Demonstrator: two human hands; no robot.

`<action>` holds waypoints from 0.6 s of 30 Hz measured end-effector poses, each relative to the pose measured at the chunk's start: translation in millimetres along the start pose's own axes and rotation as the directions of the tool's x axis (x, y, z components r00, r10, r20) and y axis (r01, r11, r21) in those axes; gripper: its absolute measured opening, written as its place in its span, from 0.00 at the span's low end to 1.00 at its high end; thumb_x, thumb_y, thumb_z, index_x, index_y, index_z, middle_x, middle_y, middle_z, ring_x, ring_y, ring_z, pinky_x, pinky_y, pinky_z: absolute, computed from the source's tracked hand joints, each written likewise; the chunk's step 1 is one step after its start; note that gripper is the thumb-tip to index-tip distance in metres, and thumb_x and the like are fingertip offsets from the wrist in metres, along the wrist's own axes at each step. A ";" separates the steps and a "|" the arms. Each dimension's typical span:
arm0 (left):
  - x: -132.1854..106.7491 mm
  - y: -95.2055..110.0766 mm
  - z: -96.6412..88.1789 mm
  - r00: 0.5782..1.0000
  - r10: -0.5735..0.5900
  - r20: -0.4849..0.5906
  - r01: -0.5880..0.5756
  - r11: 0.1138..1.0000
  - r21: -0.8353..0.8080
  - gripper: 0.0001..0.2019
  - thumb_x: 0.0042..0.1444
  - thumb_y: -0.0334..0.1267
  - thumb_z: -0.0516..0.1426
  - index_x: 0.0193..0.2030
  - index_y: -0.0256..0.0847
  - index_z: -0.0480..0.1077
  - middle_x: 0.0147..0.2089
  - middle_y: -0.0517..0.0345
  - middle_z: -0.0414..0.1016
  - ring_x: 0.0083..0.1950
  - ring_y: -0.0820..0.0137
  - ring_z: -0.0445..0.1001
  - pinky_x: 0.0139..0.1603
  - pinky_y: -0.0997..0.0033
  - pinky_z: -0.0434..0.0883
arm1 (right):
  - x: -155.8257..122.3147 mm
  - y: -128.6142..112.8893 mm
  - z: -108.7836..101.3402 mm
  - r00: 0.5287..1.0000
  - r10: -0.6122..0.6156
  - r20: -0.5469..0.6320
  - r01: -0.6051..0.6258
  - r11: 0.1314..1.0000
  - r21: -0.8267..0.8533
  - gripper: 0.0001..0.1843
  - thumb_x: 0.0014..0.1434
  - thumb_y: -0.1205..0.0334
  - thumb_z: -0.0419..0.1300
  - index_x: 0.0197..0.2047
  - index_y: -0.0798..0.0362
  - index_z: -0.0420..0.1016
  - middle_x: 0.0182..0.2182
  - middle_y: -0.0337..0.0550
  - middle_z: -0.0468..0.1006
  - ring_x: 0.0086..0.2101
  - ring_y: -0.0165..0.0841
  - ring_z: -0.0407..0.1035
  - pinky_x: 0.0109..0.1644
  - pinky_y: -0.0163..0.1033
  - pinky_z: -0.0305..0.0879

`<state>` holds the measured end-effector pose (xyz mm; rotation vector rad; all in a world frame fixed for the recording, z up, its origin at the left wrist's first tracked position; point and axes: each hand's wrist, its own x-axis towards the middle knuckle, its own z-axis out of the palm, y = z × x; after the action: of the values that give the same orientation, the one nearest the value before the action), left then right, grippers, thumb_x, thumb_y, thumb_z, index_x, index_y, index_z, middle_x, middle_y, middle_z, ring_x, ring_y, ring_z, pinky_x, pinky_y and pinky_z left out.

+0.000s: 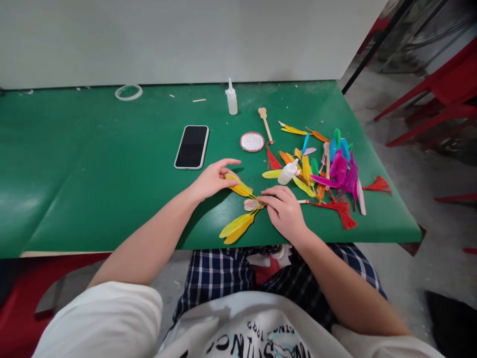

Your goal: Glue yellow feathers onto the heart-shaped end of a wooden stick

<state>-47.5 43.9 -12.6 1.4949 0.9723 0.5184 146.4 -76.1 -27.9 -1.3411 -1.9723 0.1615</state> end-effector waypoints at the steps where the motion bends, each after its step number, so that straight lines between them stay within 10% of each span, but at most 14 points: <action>1: 0.2 -0.4 0.0 1.000 0.004 -0.002 -0.004 1.000 0.005 0.30 0.43 0.34 0.63 0.54 0.38 0.61 0.34 0.55 0.75 0.33 0.71 0.74 0.38 0.67 0.72 | -0.8 0.6 0.0 1.000 0.011 -0.013 -0.011 1.000 0.002 0.14 0.56 0.72 0.50 0.38 0.52 0.76 0.37 0.45 0.75 0.41 0.36 0.64 0.45 0.44 0.65; 18: -0.2 -0.8 0.0 1.000 0.020 -0.014 -0.019 0.998 0.051 0.26 0.42 0.34 0.62 0.51 0.38 0.65 0.35 0.58 0.69 0.29 0.77 0.68 0.35 0.71 0.70 | -0.6 1.0 -0.6 1.000 0.009 -0.024 -0.010 0.999 -0.031 0.13 0.54 0.73 0.51 0.36 0.55 0.76 0.35 0.44 0.77 0.38 0.34 0.66 0.42 0.42 0.65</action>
<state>-47.8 43.8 -13.4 1.5496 0.9899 0.5224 147.7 -76.3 -28.2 -1.3663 -1.9559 0.1198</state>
